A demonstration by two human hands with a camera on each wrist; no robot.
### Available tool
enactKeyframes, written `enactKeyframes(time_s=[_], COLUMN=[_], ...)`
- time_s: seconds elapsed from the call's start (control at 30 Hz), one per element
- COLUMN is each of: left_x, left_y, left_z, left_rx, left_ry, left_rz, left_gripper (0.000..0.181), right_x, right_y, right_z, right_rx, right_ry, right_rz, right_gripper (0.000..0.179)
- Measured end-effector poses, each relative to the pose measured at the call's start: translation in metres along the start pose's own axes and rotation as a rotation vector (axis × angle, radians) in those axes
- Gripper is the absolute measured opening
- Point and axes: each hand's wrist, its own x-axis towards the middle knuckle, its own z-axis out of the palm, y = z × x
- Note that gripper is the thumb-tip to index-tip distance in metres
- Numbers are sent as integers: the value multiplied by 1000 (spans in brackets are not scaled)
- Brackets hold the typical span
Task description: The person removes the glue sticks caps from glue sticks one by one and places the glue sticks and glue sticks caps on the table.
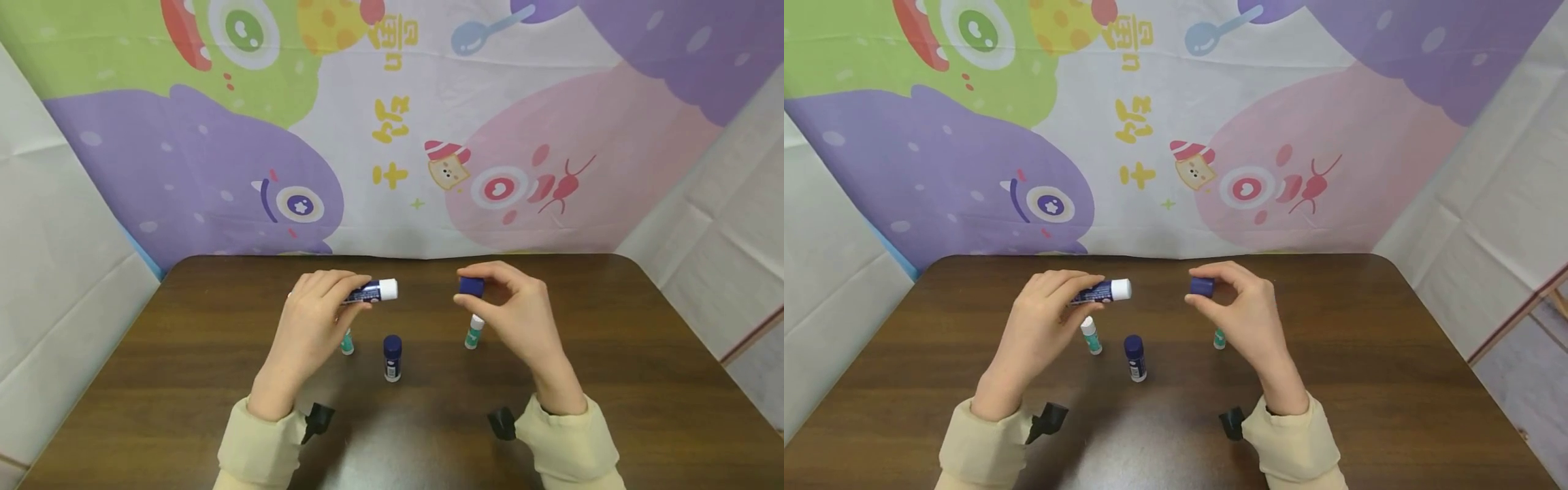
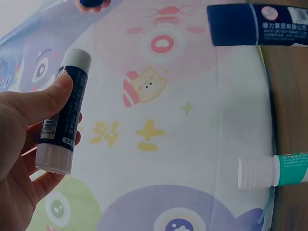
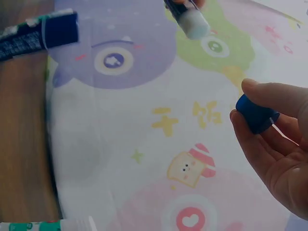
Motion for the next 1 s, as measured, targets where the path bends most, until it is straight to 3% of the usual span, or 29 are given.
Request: enactKeyframes(time_s=[0.43, 0.7, 1.0], left_x=[0, -4, -5], left_y=[-1, -3, -5], left_z=[5, 15, 15], left_rx=[-35, -26, -71], left_ry=[38, 11, 17], left_rz=[-65, -104, -182], left_gripper=[34, 33, 32], right_x=[0, 0, 1], right_y=[1, 0, 4], right_z=[2, 8, 15], right_rx=[-42, -34, -10], right_ry=[-37, -48, -88], right_rz=[20, 11, 14], right_gripper=[31, 32, 31])
